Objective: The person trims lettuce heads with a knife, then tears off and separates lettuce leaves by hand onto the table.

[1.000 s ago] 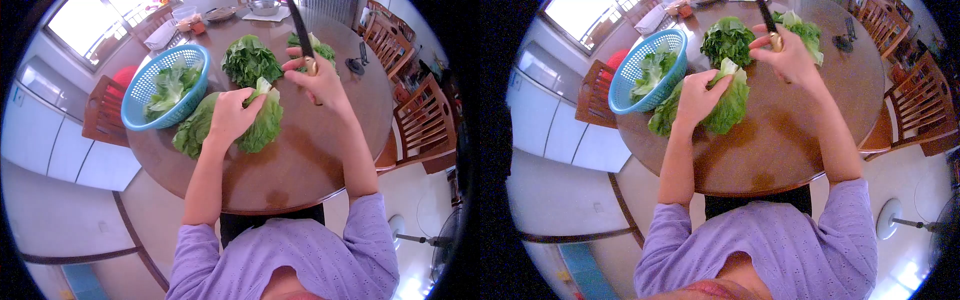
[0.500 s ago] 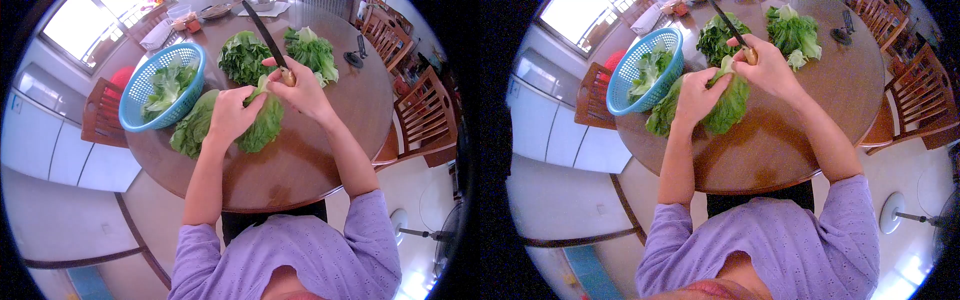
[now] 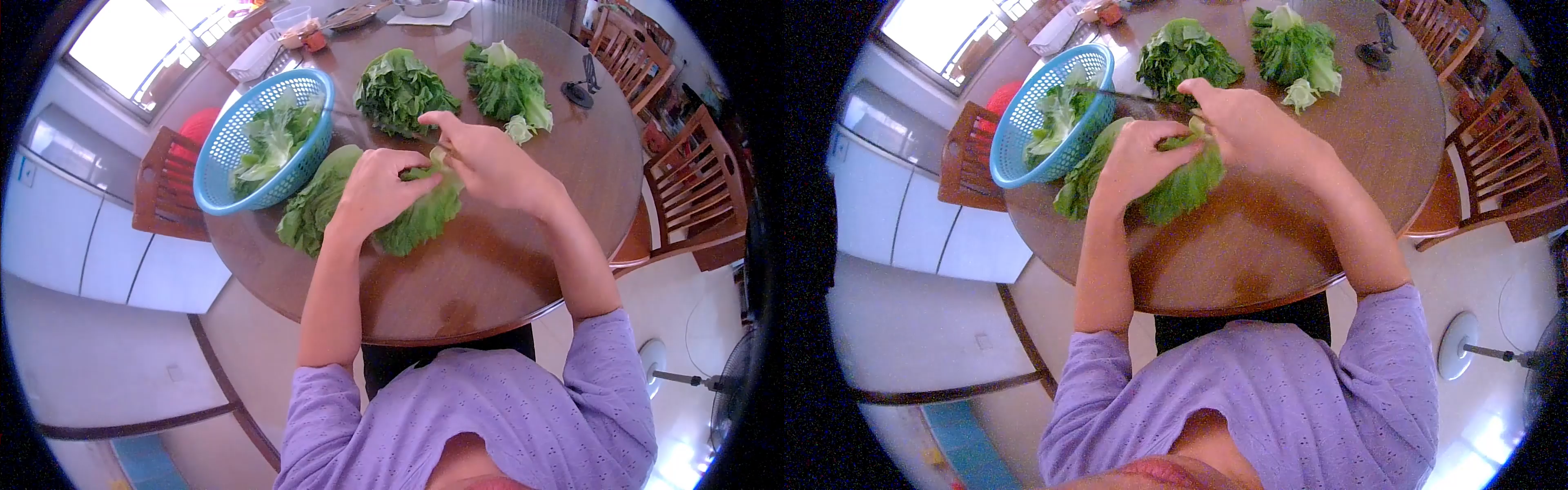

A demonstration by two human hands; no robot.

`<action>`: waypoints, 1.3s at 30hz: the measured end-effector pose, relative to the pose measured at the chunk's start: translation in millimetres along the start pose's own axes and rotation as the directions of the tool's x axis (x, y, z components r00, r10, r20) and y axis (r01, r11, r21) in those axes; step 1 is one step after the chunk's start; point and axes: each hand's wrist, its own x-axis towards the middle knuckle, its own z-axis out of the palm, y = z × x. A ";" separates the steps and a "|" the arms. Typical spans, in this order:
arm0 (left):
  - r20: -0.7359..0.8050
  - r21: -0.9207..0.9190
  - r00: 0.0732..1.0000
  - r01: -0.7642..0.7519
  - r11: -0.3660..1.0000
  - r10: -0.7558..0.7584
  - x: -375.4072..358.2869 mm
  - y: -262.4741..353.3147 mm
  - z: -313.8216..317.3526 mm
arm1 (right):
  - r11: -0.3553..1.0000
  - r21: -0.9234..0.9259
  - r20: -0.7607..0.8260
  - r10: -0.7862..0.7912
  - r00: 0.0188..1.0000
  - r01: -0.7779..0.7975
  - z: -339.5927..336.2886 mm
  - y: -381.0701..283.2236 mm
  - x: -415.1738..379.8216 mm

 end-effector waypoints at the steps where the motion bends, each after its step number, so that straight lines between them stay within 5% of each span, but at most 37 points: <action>1: 0.018 0.013 1.000 0.005 1.000 -0.006 0.1 -1.1 -0.1 | 0.997 -0.074 -0.021 -0.012 1.000 0.010 0.5 -0.3 -1.0; 5: 0.067 -0.053 0.989 0.135 0.989 -0.131 0.4 6.3 -17.3 | 0.972 -0.230 -0.118 0.013 0.993 -0.040 -8.2 15.5 -3.2; 9: -0.064 -0.114 0.994 0.083 0.990 -0.090 1.7 4.5 -11.8 | 0.952 -0.277 -0.267 0.054 0.962 -0.131 -45.5 51.8 9.9; 15: -0.167 -0.140 0.979 0.097 0.985 -0.120 3.5 5.0 -7.8 | 0.790 -0.441 -0.448 0.218 0.867 -0.426 -64.7 126.8 5.0; 18: -0.214 -0.151 0.971 0.078 0.985 -0.110 4.2 3.7 -5.1 | 0.825 -0.422 -0.595 0.060 0.802 -0.375 -53.5 149.0 -1.9; 21: -0.236 -0.178 0.965 0.073 0.981 -0.115 4.3 3.2 -1.6 | 0.769 -0.356 -0.573 0.269 0.774 -0.531 -59.4 147.0 -6.0; 24: -0.247 -0.202 0.962 0.065 0.977 -0.115 5.4 6.3 -0.8 | 0.794 -0.393 -0.584 0.173 0.793 -0.463 -60.0 152.0 -8.3; 27: -0.286 -0.192 0.956 0.008 0.981 -0.064 5.8 4.1 1.6 | 0.838 -0.330 -0.588 0.179 0.789 -0.435 -59.4 138.1 -7.6; 30: -0.354 -0.196 0.933 -0.001 0.981 -0.070 5.9 5.8 1.9 | 0.939 -0.051 -0.535 0.261 0.803 -0.340 -51.3 91.9 3.0; 33: -0.490 -0.163 0.870 -0.034 0.986 -0.050 6.8 5.4 1.4 | 0.798 0.519 -0.174 0.449 0.876 -0.306 -34.5 15.8 6.0; 35: -0.579 -0.044 0.814 -0.087 0.995 0.045 7.5 3.3 -0.9 | 0.909 0.404 -0.236 0.213 0.948 -0.104 -12.4 -2.6 4.3; 39: -0.632 0.083 0.765 -0.094 0.992 0.125 6.8 5.8 -4.1 | 0.896 0.418 -0.123 0.219 0.968 -0.150 -1.5 -28.4 1.8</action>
